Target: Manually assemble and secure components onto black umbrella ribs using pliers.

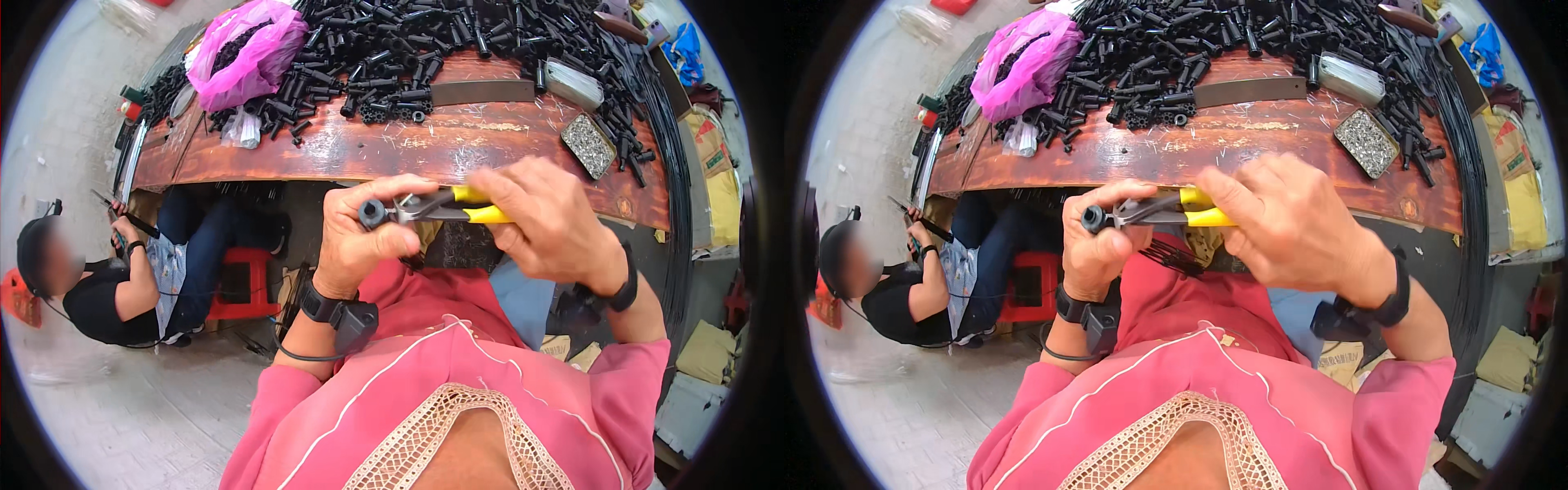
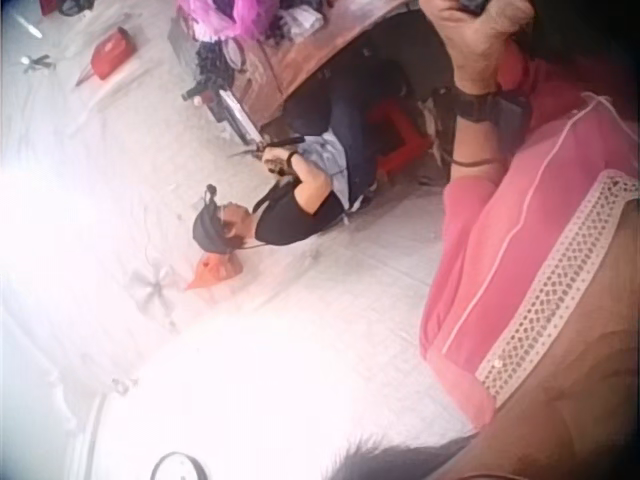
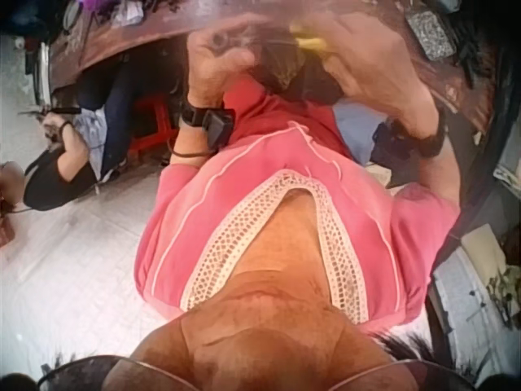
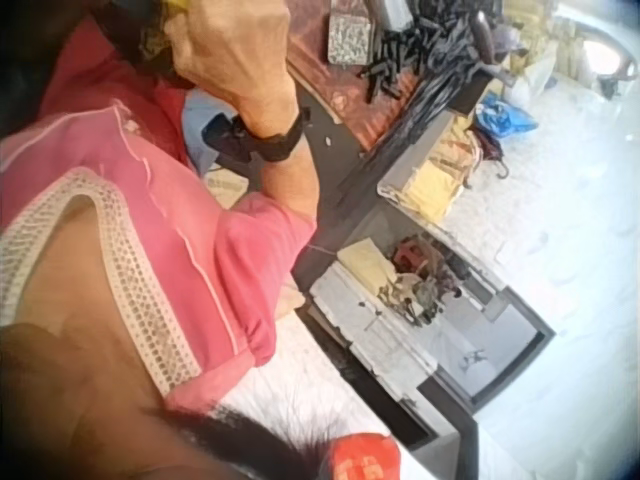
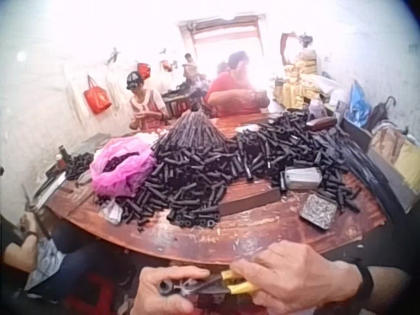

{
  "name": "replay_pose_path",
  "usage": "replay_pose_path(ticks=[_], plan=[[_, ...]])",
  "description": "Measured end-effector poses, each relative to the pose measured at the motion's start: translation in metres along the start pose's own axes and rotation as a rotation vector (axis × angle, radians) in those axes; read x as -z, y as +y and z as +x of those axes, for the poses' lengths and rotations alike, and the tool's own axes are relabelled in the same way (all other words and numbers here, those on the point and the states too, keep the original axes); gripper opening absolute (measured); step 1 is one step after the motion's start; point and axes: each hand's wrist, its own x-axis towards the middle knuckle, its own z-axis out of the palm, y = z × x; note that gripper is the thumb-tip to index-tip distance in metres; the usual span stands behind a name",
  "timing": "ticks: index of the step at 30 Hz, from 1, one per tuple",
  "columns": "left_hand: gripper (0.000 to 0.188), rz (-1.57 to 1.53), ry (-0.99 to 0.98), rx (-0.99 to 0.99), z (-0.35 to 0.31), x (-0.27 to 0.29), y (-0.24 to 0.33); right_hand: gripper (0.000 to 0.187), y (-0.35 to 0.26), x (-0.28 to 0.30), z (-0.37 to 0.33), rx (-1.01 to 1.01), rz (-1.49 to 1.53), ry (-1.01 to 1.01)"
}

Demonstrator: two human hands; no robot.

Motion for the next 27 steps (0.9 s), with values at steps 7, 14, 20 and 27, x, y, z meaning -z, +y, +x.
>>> replay_pose_path(ticks=[7,14,20,27], plan=[[0.047,0.098,-0.14,0.042,0.003,0.006,0.004,0.066,0.012,-0.007,0.006,-0.526,1.118,-0.809],[0.053,-0.056,-0.046,0.038,0.011,-0.002,0.003,0.042,0.006,0.003,-0.006,-0.212,0.219,-0.152],[0.052,0.031,-0.155,0.045,0.013,0.001,-0.001,0.046,0.021,0.005,0.005,-0.69,1.422,-1.051],[0.082,0.116,-0.062,0.002,0.018,-0.008,-0.008,0.032,0.016,0.006,0.007,-0.385,0.516,-0.789]])
